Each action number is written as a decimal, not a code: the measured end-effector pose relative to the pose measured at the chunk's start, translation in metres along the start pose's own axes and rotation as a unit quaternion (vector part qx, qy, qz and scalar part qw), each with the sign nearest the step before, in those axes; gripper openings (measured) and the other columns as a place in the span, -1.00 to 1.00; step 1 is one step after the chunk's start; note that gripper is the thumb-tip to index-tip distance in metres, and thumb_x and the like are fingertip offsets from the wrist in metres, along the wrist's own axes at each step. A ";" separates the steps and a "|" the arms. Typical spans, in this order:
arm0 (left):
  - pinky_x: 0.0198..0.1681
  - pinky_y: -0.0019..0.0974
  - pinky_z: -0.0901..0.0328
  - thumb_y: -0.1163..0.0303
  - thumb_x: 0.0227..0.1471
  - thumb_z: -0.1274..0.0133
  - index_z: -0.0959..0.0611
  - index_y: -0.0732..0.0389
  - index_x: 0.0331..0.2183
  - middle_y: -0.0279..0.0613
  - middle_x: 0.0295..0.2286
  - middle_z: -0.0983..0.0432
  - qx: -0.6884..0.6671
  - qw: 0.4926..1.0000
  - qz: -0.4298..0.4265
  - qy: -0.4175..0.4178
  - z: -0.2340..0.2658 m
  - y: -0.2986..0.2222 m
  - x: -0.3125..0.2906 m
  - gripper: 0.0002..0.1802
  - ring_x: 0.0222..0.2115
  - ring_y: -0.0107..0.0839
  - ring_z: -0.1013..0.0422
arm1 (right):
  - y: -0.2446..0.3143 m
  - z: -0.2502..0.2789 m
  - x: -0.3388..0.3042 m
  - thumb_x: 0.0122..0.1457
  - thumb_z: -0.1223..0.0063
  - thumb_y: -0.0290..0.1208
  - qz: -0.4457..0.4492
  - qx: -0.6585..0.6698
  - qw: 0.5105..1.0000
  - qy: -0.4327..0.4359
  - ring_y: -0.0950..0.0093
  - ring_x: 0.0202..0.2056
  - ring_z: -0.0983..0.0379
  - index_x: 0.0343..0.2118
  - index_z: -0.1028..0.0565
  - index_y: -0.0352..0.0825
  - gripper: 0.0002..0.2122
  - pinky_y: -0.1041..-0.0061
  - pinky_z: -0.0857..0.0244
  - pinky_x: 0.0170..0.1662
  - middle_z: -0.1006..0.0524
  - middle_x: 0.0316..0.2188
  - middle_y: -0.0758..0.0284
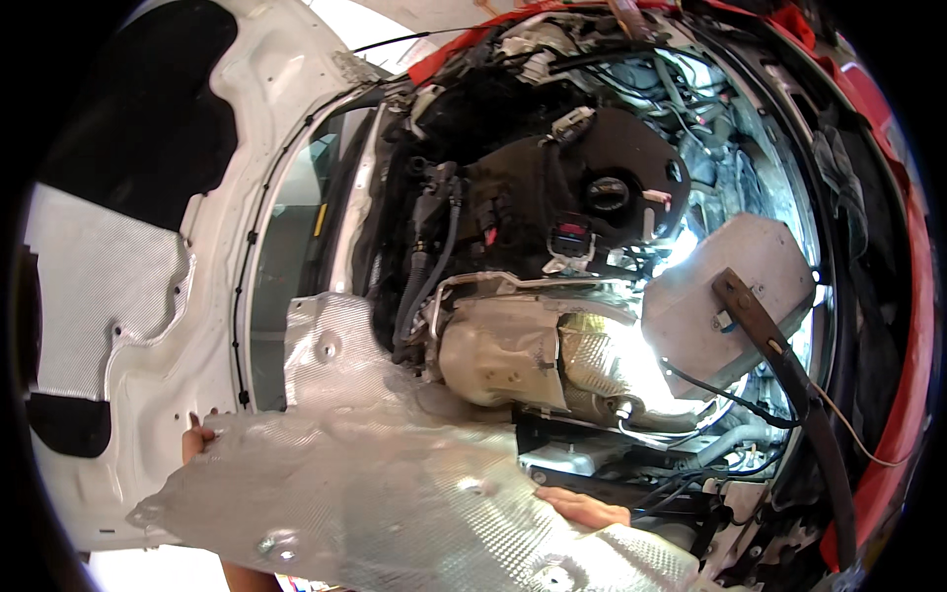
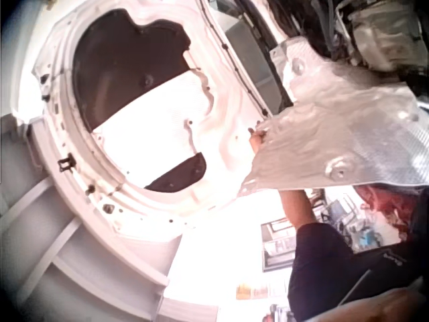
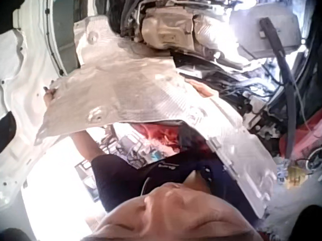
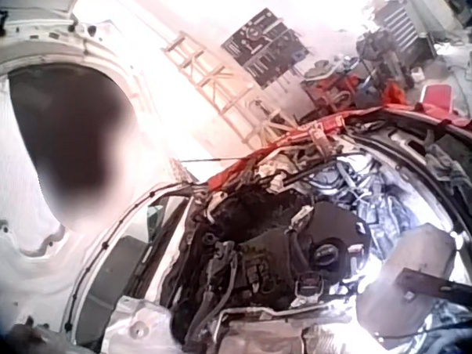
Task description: The person positions and fits a large, silver heat shield into the engine bay of a white car. They repeatedly adjust the flexible material to align it with the contours of the engine components and the underside of the hood, ensuring it covers the exhaust manifold area.
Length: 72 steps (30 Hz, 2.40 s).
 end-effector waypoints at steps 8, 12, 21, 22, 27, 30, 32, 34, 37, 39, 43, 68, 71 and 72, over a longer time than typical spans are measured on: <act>0.04 -0.01 -0.30 0.67 -0.30 0.31 -0.09 0.08 0.23 -0.08 0.09 -0.28 -0.009 0.999 -0.028 -0.022 -0.008 -0.004 -0.065 -0.07 0.01 -0.02 -0.32 | -0.059 -0.003 -0.043 0.22 0.02 -0.47 0.097 0.119 0.982 -0.107 0.21 -0.05 -0.47 -0.09 -0.47 -0.50 -0.75 0.36 -0.30 0.06 -0.53 -0.13 -0.01; -0.02 -0.10 -0.34 0.66 -0.27 0.31 -0.13 0.12 0.22 -0.03 0.08 -0.29 0.048 0.998 -0.037 0.001 -0.003 0.000 -0.048 -0.11 -0.06 -0.07 -0.37 | -0.049 -0.008 -0.039 0.21 0.00 -0.47 0.103 0.170 0.947 -0.253 0.23 -0.09 -0.50 -0.13 -0.49 -0.50 -0.77 0.39 -0.33 0.02 -0.56 -0.18 0.01; -0.04 0.01 -0.37 0.36 0.13 0.20 -0.45 0.28 -0.07 -0.05 -0.16 -0.45 -0.099 0.989 -0.046 0.103 -0.070 0.015 0.079 -0.64 -0.12 -0.12 -0.42 | -0.039 -0.011 0.020 0.12 -0.15 -0.59 0.024 0.046 0.934 -0.352 0.67 -0.39 -0.42 -0.42 -0.54 -0.40 -0.98 0.66 -0.27 -0.28 -0.57 -0.45 0.45; -0.09 0.06 -0.40 0.37 0.12 0.21 -0.51 0.22 -0.16 -0.07 -0.20 -0.48 -0.129 0.985 -0.032 0.106 -0.099 0.018 0.069 -0.71 -0.18 -0.11 -0.46 | -0.037 -0.011 0.018 0.11 -0.17 -0.59 0.013 0.051 0.931 -0.360 0.67 -0.40 -0.43 -0.42 -0.54 -0.41 -0.97 0.64 -0.28 -0.29 -0.57 -0.47 0.44; -0.19 0.05 -0.41 0.37 0.12 0.24 -0.43 0.25 0.01 -0.06 -0.20 -0.47 0.010 0.996 -0.058 0.061 -0.048 0.007 0.140 -0.58 -0.13 -0.10 -0.42 | -0.042 -0.044 0.002 0.17 -0.09 -0.57 0.012 -0.056 0.940 -0.335 0.62 -0.35 -0.45 -0.35 -0.54 -0.42 -0.95 0.61 -0.30 -0.23 -0.58 -0.35 0.39; -0.16 0.12 -0.36 0.47 -0.02 0.23 -0.12 0.01 0.24 0.04 -0.14 -0.40 0.113 0.990 -0.033 0.073 0.016 -0.005 0.164 -0.27 -0.17 -0.10 -0.38 | -0.047 -0.058 -0.018 0.07 -0.08 -0.64 0.069 -0.338 0.877 -0.334 0.48 -0.33 -0.45 -0.35 -0.53 -0.43 -0.92 0.50 -0.29 -0.25 -0.55 -0.38 0.32; -0.08 0.09 -0.36 0.62 -0.17 0.26 -0.19 0.16 0.18 0.10 -0.14 -0.40 0.040 0.996 0.002 0.086 -0.004 0.026 0.135 -0.23 -0.07 0.01 -0.36 | -0.052 -0.046 -0.018 0.07 -0.09 -0.63 0.045 -0.475 0.812 -0.336 0.45 -0.33 -0.45 -0.35 -0.53 -0.43 -0.92 0.48 -0.29 -0.25 -0.55 -0.39 0.31; -0.02 0.11 -0.33 0.67 -0.25 0.29 -0.14 0.13 0.20 0.08 -0.08 -0.35 0.068 0.997 -0.008 0.045 -0.021 0.024 0.117 -0.15 -0.08 0.06 -0.36 | -0.046 -0.044 -0.020 0.05 -0.10 -0.63 0.012 -0.685 0.673 -0.278 0.41 -0.34 -0.46 -0.36 -0.53 -0.42 -0.92 0.45 -0.30 -0.24 -0.54 -0.41 0.29; 0.02 0.16 -0.28 0.32 -0.01 0.13 -0.12 0.05 0.23 0.07 0.04 -0.24 -0.028 0.995 -0.023 0.091 -0.023 -0.003 0.143 -0.27 0.01 0.07 -0.28 | -0.026 -0.029 0.018 0.11 -0.10 -0.61 0.043 -0.148 0.930 -0.334 0.57 -0.36 -0.44 -0.39 -0.53 -0.40 -0.98 0.56 -0.32 -0.28 -0.55 -0.43 0.32; 0.05 0.19 -0.25 0.15 0.11 0.05 -0.10 0.01 0.24 0.07 0.10 -0.19 -0.075 0.990 -0.023 0.114 -0.031 -0.008 0.164 -0.28 0.05 0.07 -0.24 | -0.012 -0.014 0.047 0.12 -0.14 -0.59 0.008 0.030 0.943 -0.333 0.63 -0.35 -0.43 -0.37 -0.54 -0.42 -0.96 0.61 -0.31 -0.27 -0.57 -0.43 0.37; 0.10 0.20 -0.18 -0.09 0.08 0.03 -0.08 0.01 0.27 0.02 0.20 -0.03 -0.067 0.980 -0.063 0.178 -0.046 -0.003 0.151 -0.16 0.14 0.01 -0.13 | -0.033 0.009 0.039 0.15 -0.11 -0.61 0.008 0.006 0.951 -0.310 0.65 -0.29 -0.46 -0.33 -0.52 -0.44 -0.95 0.61 -0.35 -0.26 -0.56 -0.36 0.39; 0.09 0.03 -0.24 0.61 -0.15 0.27 -0.01 0.04 0.27 -0.11 0.20 -0.15 0.060 0.993 -0.092 0.049 0.014 -0.002 0.046 -0.12 0.11 -0.20 -0.21 | -0.123 0.009 -0.056 0.23 0.00 -0.38 0.118 0.050 0.991 0.040 0.05 0.19 -0.20 0.14 -0.22 -0.58 -0.50 0.19 -0.05 0.24 -0.24 0.14 -0.17; 0.10 0.04 -0.22 0.62 -0.15 0.27 0.00 0.05 0.27 -0.11 0.20 -0.15 0.070 0.990 -0.106 0.061 0.028 -0.004 0.069 -0.12 0.12 -0.21 -0.20 | -0.095 0.024 -0.034 0.23 -0.01 -0.41 0.060 0.101 0.992 -0.046 0.13 0.16 -0.25 0.13 -0.23 -0.54 -0.53 0.25 -0.11 0.21 -0.30 0.12 -0.10; 0.10 0.04 -0.22 0.62 -0.15 0.27 0.00 0.05 0.27 -0.11 0.20 -0.14 0.072 0.989 -0.110 0.069 0.031 -0.005 0.082 -0.11 0.12 -0.21 -0.20 | -0.091 0.028 -0.025 0.22 -0.01 -0.42 0.049 0.150 0.985 -0.071 0.16 0.15 -0.27 0.13 -0.24 -0.52 -0.54 0.27 -0.13 0.20 -0.31 0.11 -0.08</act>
Point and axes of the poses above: each hand's wrist, its own x-axis towards the middle knuckle, its own z-axis out of the back of the hand, y = z × x, the point moved 1 cm from there along x, towards the middle knuckle
